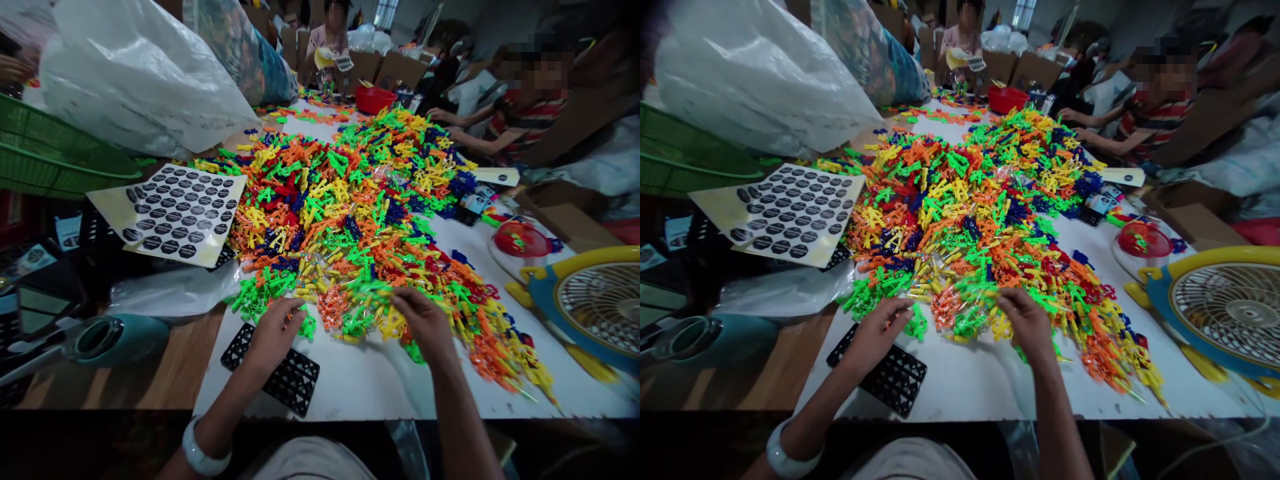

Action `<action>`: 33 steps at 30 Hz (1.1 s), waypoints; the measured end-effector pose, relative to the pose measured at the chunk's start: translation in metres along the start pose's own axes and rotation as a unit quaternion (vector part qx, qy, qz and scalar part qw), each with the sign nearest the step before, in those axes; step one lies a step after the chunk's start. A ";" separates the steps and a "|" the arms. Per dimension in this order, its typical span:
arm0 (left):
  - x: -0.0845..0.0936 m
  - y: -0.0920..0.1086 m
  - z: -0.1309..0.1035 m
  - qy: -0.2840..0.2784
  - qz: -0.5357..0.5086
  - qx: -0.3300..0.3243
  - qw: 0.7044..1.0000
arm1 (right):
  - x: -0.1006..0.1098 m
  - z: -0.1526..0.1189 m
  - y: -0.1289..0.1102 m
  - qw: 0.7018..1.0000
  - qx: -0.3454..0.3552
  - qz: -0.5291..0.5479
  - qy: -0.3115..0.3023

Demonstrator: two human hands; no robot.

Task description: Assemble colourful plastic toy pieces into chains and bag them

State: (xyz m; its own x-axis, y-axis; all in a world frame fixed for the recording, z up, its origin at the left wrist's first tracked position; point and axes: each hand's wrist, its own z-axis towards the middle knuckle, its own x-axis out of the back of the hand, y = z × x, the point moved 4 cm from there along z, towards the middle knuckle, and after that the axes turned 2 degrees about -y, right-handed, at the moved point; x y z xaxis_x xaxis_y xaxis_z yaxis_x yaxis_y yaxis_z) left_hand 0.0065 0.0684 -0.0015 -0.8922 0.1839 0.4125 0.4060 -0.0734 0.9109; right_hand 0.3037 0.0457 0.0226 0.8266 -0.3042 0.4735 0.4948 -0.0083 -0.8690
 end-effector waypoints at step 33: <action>0.045 0.000 0.063 0.100 0.305 -0.023 0.947 | -0.132 0.030 -0.065 0.935 0.117 -0.305 -0.141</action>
State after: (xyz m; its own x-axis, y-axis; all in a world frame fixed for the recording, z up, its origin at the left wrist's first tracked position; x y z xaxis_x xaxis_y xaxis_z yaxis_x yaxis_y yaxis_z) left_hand -0.0209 0.1387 0.0163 -0.5162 -0.0951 0.8512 0.8528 -0.1495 0.5004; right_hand 0.1710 0.1153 0.0208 0.3937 -0.0477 0.9180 0.9146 0.1208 -0.3860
